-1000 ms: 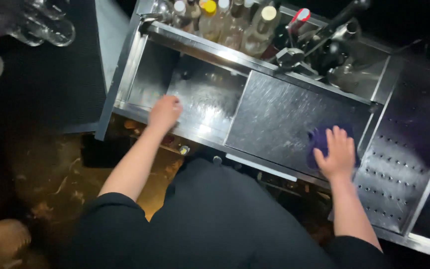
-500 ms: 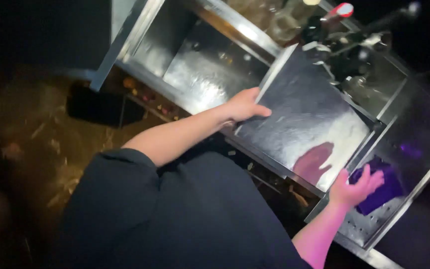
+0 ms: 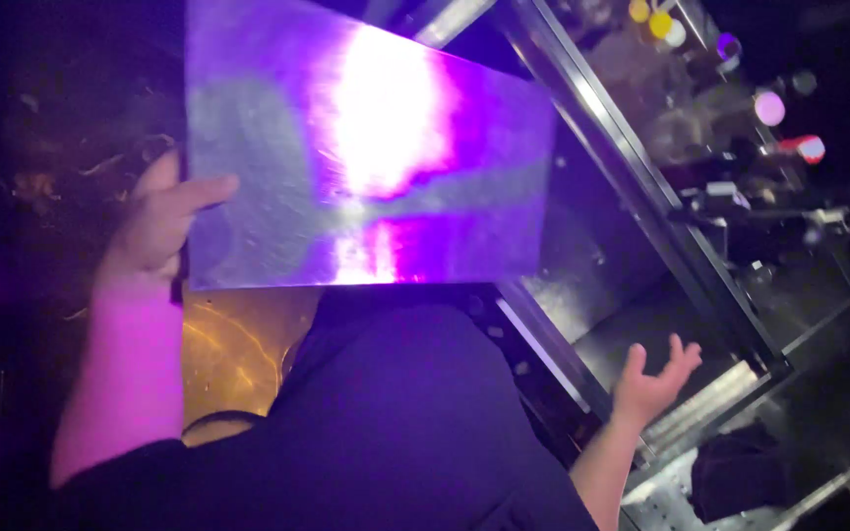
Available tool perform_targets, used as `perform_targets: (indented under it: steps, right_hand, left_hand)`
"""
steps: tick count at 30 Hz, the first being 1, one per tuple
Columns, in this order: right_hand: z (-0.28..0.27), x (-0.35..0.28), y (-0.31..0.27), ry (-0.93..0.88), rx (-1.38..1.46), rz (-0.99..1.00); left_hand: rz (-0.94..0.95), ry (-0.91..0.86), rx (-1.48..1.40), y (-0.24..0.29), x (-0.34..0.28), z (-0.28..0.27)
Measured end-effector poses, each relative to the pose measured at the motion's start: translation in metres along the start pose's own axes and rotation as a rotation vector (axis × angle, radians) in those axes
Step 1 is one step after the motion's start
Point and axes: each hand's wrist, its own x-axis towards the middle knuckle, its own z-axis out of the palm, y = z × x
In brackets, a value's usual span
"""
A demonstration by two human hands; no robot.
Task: The person wipes a stainless steel bar counter with a purple cloth, folds the cloth, and continues wiping different sections. They remove a metal tray, rearrange bottles and shakers, and place the tray back into the counter.
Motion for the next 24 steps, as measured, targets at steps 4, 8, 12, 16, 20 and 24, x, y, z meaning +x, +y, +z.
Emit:
perform_targets:
  steps: [4, 8, 12, 16, 20, 24]
  right_hand:
    - [0.069, 0.009, -0.059, -0.166, -0.073, -0.271]
    - [0.131, 0.008, -0.157, -0.307, -0.060, -0.423]
    - [0.203, 0.005, -0.264, -0.241, 0.020, -0.650]
    - [0.266, -0.008, -0.372, -0.455, 0.077, -0.777]
    - [0.319, -0.031, -0.427, -0.619, 0.016, -0.839]
    - [0.360, -0.037, -0.413, -0.675, -0.087, -0.920]
  left_hand:
    - [0.043, 0.373, -0.143, -0.052, 0.021, -0.105]
    - [0.041, 0.452, -0.237, -0.074, 0.044, -0.192]
    - [-0.004, 0.550, -0.131, -0.070, 0.108, -0.249]
    - [-0.009, 0.496, -0.137, -0.130, 0.211, -0.323]
    - [-0.193, 0.464, -0.157, -0.033, 0.213, -0.270]
    - [-0.134, 0.389, -0.150, -0.024, 0.245, -0.283]
